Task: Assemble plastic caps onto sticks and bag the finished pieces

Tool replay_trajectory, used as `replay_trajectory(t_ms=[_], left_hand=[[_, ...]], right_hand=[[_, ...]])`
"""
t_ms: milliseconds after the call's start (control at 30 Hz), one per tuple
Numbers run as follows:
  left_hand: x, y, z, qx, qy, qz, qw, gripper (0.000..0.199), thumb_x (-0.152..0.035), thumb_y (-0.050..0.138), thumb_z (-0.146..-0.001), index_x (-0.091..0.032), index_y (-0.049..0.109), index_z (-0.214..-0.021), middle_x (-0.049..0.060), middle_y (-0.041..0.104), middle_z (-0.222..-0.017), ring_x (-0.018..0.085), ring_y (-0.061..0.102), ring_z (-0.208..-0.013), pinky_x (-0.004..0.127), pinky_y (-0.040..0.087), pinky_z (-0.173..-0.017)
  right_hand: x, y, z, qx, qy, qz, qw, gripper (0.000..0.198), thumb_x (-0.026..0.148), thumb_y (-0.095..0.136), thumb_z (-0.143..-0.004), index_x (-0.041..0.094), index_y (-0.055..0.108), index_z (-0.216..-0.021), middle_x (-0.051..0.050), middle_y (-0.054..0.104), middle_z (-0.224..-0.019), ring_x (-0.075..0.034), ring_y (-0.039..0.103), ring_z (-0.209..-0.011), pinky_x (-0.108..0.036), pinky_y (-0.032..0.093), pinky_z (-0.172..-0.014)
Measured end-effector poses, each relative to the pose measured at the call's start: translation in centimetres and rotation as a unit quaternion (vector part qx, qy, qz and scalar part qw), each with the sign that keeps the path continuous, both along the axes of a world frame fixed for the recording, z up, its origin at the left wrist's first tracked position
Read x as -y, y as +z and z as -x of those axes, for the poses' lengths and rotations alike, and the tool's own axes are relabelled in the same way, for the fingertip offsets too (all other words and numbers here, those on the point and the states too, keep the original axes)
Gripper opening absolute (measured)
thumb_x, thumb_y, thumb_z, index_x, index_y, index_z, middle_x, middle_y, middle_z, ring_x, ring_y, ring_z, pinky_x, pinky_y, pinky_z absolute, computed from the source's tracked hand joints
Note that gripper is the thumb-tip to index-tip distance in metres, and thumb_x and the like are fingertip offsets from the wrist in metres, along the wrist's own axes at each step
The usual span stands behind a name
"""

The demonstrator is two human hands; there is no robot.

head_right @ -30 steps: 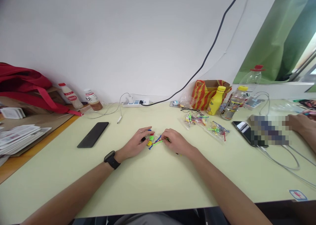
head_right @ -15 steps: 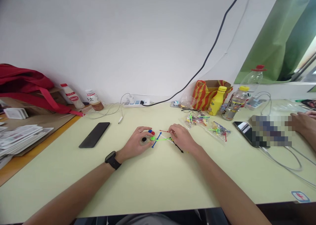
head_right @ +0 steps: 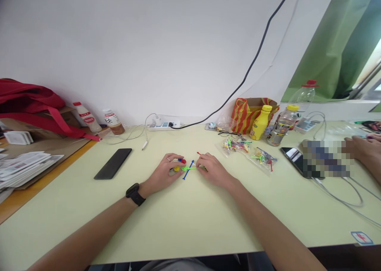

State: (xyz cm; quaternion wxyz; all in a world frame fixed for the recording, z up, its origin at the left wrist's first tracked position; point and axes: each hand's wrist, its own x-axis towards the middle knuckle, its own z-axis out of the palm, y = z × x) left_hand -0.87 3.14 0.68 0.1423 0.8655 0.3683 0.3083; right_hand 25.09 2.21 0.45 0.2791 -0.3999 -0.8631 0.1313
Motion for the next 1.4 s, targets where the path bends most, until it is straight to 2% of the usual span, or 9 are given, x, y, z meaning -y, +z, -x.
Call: replay_trajectory(t_ms=[200,400,467,600,667,767,900,1133,1400], left_hand=[[0.6,0.6,-0.2,0.09,-0.007,0.019,0.996,0.013,-0.029,0.067,-0.091,-0.025,0.069,-0.103,0.008,0.069,-0.123,0.027,0.057,-0.123,0.047,0.048,-0.105],[1.2,0.4,-1.3,0.255,-0.015,0.218,0.942,0.023,-0.036,0.075,-0.086,-0.02,0.063,-0.098,0.007,0.073,-0.103,0.02,0.07,-0.087,0.035,0.058,-0.078],[1.4,0.3,-1.6,0.307,-0.023,0.276,0.91,0.027,-0.037,0.078,-0.083,-0.018,0.065,-0.098,0.008,0.073,-0.105,0.019,0.071,-0.084,0.034,0.059,-0.075],[2.1,0.4,-2.0,0.342,-0.054,0.322,0.881,0.032,-0.032,0.084,-0.078,-0.019,0.069,-0.104,0.007,0.073,-0.104,0.022,0.072,-0.09,0.038,0.062,-0.082],[2.4,0.7,-2.1,0.34,-0.069,0.32,0.882,0.033,-0.029,0.084,-0.079,-0.019,0.07,-0.107,0.008,0.074,-0.106,0.023,0.072,-0.096,0.04,0.062,-0.087],[2.7,1.0,-2.3,0.328,-0.073,0.304,0.891,0.028,-0.03,0.08,-0.082,-0.019,0.072,-0.107,0.008,0.075,-0.106,0.025,0.071,-0.102,0.04,0.061,-0.089],[2.6,1.0,-2.3,0.314,-0.06,0.281,0.905,0.023,-0.033,0.076,-0.087,-0.019,0.072,-0.105,0.008,0.077,-0.103,0.024,0.073,-0.097,0.038,0.061,-0.085],[2.4,0.7,-2.1,0.303,-0.039,0.245,0.92,0.023,-0.032,0.078,-0.085,-0.018,0.073,-0.102,0.008,0.077,-0.103,0.024,0.074,-0.095,0.037,0.061,-0.086],[2.1,0.2,-1.9,0.269,-0.05,0.242,0.931,0.021,-0.033,0.077,-0.086,-0.015,0.071,-0.096,0.007,0.073,-0.098,0.022,0.072,-0.091,0.036,0.059,-0.084]], right_hand=[[0.2,0.3,0.1,-0.095,-0.053,0.028,0.994,0.011,0.025,0.044,-0.1,0.023,0.053,-0.096,-0.004,0.064,-0.09,-0.021,0.059,-0.085,-0.036,0.048,-0.079],[1.1,1.4,0.8,-0.227,-0.061,0.098,0.967,0.017,0.04,0.046,-0.101,0.023,0.049,-0.1,0.0,0.054,-0.082,-0.016,0.052,-0.07,-0.029,0.047,-0.063],[1.5,2.2,1.1,-0.248,-0.026,0.119,0.961,0.02,0.042,0.049,-0.101,0.023,0.054,-0.099,-0.001,0.057,-0.083,-0.017,0.054,-0.073,-0.03,0.05,-0.068],[2.4,3.2,1.8,-0.246,0.033,0.12,0.961,0.024,0.041,0.053,-0.1,0.024,0.069,-0.1,-0.003,0.068,-0.09,-0.018,0.063,-0.08,-0.044,0.049,-0.1],[2.8,3.2,2.2,-0.249,0.045,0.118,0.96,0.026,0.04,0.052,-0.101,0.024,0.072,-0.107,-0.005,0.07,-0.094,-0.02,0.066,-0.083,-0.048,0.047,-0.104],[3.1,2.9,2.6,-0.246,0.055,0.139,0.958,0.028,0.038,0.051,-0.101,0.026,0.068,-0.12,-0.006,0.072,-0.1,-0.022,0.068,-0.09,-0.045,0.055,-0.093],[3.1,2.1,2.9,-0.245,0.045,0.117,0.961,0.028,0.035,0.051,-0.101,0.028,0.062,-0.125,-0.003,0.071,-0.094,-0.019,0.067,-0.077,-0.045,0.058,-0.087],[3.1,1.8,2.7,-0.219,0.036,0.083,0.972,0.019,0.032,0.051,-0.1,0.026,0.064,-0.113,-0.004,0.071,-0.101,-0.017,0.064,-0.075,-0.035,0.056,-0.076],[2.7,2.1,2.0,-0.168,0.011,0.128,0.977,0.012,0.029,0.06,-0.094,0.02,0.066,-0.088,0.0,0.064,-0.074,-0.012,0.048,-0.058,-0.026,0.041,-0.056]])
